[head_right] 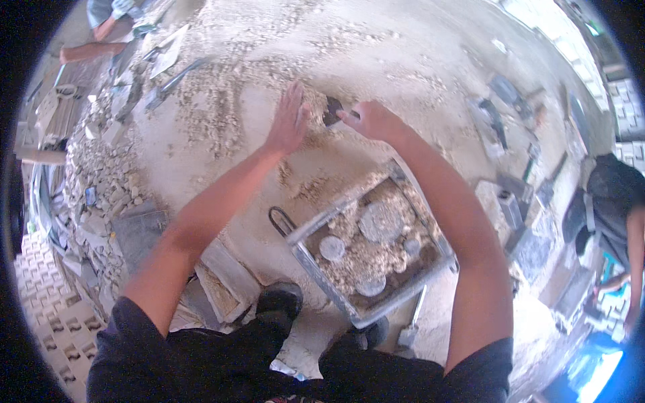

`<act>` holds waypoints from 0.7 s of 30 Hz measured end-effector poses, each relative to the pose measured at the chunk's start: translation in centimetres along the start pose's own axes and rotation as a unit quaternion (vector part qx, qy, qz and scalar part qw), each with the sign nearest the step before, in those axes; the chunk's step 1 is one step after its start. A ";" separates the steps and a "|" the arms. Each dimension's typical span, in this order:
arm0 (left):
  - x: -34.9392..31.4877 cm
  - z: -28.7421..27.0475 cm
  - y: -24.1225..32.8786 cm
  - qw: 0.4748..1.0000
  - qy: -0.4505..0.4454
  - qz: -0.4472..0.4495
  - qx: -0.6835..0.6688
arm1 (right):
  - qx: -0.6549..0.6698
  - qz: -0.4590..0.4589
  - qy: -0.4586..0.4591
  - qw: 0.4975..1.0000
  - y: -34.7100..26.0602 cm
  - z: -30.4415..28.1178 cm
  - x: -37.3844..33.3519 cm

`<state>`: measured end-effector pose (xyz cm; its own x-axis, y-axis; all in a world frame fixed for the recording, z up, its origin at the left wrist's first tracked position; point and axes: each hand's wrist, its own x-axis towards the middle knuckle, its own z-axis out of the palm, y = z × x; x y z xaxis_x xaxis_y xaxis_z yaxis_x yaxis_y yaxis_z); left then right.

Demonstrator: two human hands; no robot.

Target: The person fills a square mold with crushed stone and mortar, leveling the surface with a trowel and smoothing it by hand.

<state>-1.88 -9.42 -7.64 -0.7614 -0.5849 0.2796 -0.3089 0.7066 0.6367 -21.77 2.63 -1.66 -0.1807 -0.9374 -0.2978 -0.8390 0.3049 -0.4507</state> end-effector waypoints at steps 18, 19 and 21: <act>-5.3 -4.1 21.5 0.889 -0.119 0.422 -0.130 | -0.030 0.093 0.158 0.983 -1.3 -4.2 -32.9; -6.5 -3.8 22.2 0.876 -0.135 0.444 -0.130 | -0.058 0.068 0.178 0.980 -0.8 -3.0 -34.6; -8.8 -3.8 23.1 0.840 -0.186 0.489 -0.144 | -0.126 0.031 0.196 0.972 -0.1 -1.2 -37.0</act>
<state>-0.16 10.55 7.36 -0.7134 0.4220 0.5595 0.6774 0.6197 0.3963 -15.57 37.11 10.44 -0.3753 -0.9257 0.0469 -0.9104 0.3586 -0.2064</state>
